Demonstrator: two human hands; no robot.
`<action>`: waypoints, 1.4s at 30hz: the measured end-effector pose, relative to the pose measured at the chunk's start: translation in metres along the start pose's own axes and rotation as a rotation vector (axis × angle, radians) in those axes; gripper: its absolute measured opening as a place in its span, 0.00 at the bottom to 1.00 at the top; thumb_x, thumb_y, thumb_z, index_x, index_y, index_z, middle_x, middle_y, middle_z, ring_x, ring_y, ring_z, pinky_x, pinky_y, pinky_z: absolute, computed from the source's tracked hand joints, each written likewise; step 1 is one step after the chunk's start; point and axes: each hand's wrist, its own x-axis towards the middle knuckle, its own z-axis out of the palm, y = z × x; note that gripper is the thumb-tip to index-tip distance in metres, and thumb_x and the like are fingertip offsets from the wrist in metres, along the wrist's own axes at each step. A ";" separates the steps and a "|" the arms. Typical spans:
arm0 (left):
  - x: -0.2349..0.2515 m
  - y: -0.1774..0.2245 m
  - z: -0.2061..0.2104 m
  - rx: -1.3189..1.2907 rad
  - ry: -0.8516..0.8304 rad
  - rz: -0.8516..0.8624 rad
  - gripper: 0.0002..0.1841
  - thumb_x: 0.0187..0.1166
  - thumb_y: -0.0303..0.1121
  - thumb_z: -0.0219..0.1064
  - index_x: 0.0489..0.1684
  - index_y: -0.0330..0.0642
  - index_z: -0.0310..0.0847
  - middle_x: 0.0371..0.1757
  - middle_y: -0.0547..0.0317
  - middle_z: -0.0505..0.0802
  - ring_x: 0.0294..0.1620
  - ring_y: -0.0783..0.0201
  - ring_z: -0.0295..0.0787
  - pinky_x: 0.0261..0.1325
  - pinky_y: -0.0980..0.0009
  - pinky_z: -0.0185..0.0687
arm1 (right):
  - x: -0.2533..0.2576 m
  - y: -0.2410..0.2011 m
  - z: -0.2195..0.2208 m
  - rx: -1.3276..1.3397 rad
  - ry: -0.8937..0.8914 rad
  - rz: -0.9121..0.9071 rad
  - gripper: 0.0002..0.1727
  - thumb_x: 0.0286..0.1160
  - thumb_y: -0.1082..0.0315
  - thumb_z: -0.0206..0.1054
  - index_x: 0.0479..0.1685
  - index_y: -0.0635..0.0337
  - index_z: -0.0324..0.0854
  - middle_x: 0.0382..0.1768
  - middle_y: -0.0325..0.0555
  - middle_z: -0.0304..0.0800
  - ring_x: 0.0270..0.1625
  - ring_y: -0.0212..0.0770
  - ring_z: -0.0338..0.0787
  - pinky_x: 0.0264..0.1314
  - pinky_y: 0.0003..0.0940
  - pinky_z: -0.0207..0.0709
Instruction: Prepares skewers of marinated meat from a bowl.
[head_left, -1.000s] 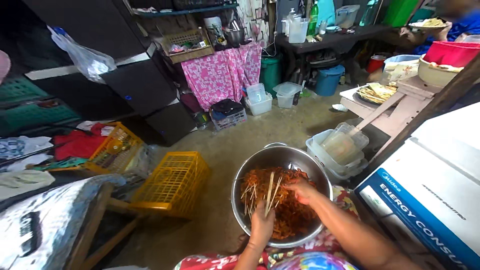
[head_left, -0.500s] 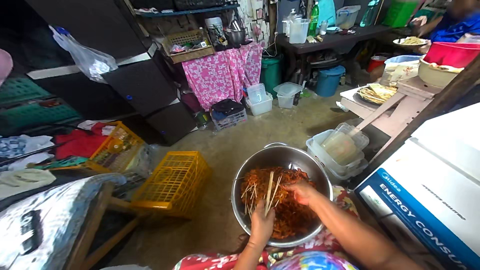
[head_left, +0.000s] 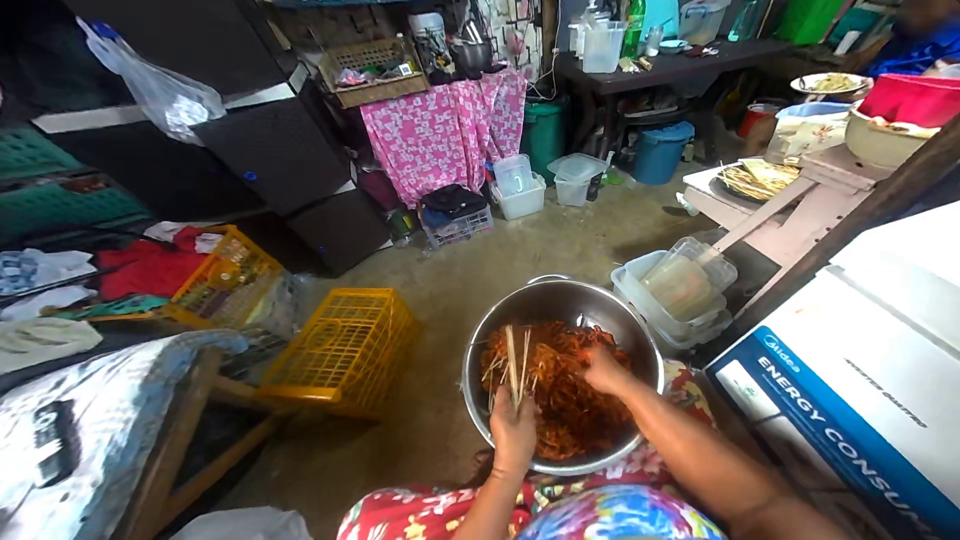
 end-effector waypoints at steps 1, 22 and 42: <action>0.001 0.001 0.000 -0.015 0.016 0.002 0.12 0.77 0.20 0.59 0.56 0.30 0.74 0.23 0.59 0.88 0.20 0.69 0.84 0.25 0.74 0.81 | -0.001 -0.002 -0.001 -0.028 0.019 0.022 0.17 0.80 0.64 0.67 0.58 0.68 0.85 0.58 0.64 0.88 0.65 0.59 0.87 0.72 0.59 0.75; -0.001 -0.001 0.001 -0.017 -0.142 0.057 0.12 0.73 0.20 0.63 0.53 0.31 0.75 0.27 0.64 0.88 0.23 0.73 0.85 0.29 0.77 0.83 | -0.003 -0.012 0.015 0.900 -0.060 -0.249 0.05 0.74 0.79 0.68 0.45 0.68 0.83 0.39 0.41 0.90 0.44 0.32 0.89 0.56 0.32 0.85; -0.001 0.002 0.001 0.069 -0.146 0.061 0.12 0.74 0.21 0.64 0.53 0.29 0.77 0.30 0.62 0.90 0.24 0.73 0.86 0.31 0.76 0.85 | -0.009 -0.018 0.011 1.072 -0.073 -0.086 0.06 0.85 0.73 0.60 0.50 0.65 0.80 0.40 0.42 0.90 0.39 0.31 0.89 0.44 0.29 0.84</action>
